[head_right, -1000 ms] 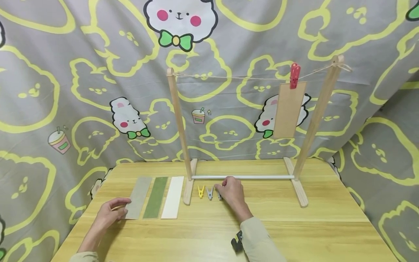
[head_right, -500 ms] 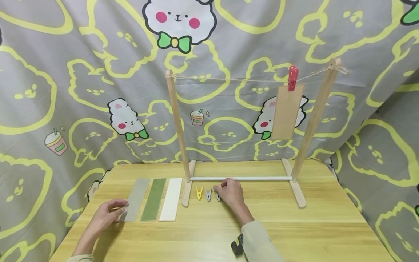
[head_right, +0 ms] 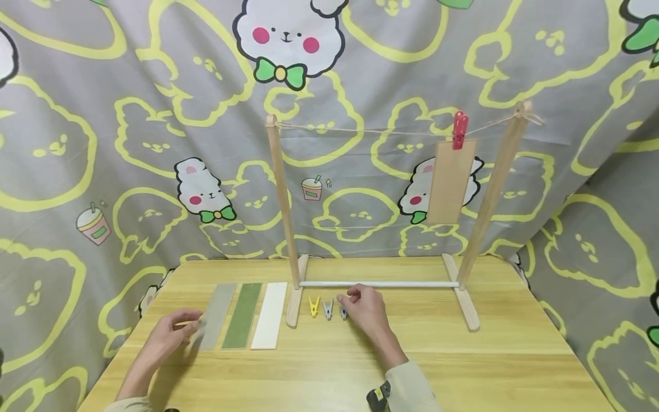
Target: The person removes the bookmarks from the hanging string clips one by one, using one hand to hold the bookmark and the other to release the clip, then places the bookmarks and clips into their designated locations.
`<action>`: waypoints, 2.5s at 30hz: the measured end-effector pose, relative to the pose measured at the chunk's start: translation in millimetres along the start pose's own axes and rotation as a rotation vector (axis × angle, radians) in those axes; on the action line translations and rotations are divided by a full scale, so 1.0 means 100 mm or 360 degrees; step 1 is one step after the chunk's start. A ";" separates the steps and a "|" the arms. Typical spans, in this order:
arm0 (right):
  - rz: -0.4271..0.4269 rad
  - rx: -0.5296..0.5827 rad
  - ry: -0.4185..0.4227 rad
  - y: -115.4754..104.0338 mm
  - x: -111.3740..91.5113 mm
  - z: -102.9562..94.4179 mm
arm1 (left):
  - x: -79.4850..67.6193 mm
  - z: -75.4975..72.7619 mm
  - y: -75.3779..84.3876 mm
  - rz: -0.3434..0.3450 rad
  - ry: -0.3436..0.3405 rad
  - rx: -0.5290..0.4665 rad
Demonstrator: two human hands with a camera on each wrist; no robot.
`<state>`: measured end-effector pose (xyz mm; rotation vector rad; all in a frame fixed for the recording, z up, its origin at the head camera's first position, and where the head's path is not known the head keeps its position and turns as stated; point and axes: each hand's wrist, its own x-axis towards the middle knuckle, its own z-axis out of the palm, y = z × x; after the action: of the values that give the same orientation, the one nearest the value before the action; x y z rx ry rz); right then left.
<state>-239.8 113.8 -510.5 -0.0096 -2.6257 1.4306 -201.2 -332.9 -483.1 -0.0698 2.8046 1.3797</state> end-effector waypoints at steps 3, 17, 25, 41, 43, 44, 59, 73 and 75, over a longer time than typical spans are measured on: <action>-0.0037 0.0069 -0.0012 -0.03 -0.02 -0.02 | 0.02 0.00 0.03 0.0066 0.0046 -0.0001; -0.0084 0.0230 0.0039 -0.14 -0.10 -0.19 | 0.10 0.04 0.27 0.0291 0.0136 -0.0191; -0.0172 0.0280 0.0052 -0.19 -0.11 -0.28 | 0.07 0.01 0.39 0.0311 0.0185 -0.0258; -0.0155 0.0310 0.0130 -0.23 -0.17 -0.52 | 0.00 0.06 0.57 0.0393 0.0212 -0.0426; -0.0168 0.0308 0.0149 -0.24 -0.17 -0.54 | 0.00 0.07 0.60 0.0438 0.0202 -0.0442; -0.0177 0.0308 0.0162 -0.24 -0.17 -0.56 | 0.00 0.08 0.61 0.0462 0.0195 -0.0455; -0.0229 0.0317 0.0195 -0.30 -0.22 -0.77 | -0.04 0.18 0.75 0.0559 0.0199 -0.0519; -0.0426 0.0303 0.0299 -0.38 -0.32 -0.97 | 0.02 0.43 0.94 0.0677 0.0099 -0.0600; -0.0471 0.0294 0.0321 -0.40 -0.33 -1.02 | 0.04 0.48 0.99 0.0697 0.0082 -0.0618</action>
<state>-190.5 174.6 -427.1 0.2327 -2.2178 1.4742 -209.7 -234.4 -434.3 0.5419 2.6455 2.0200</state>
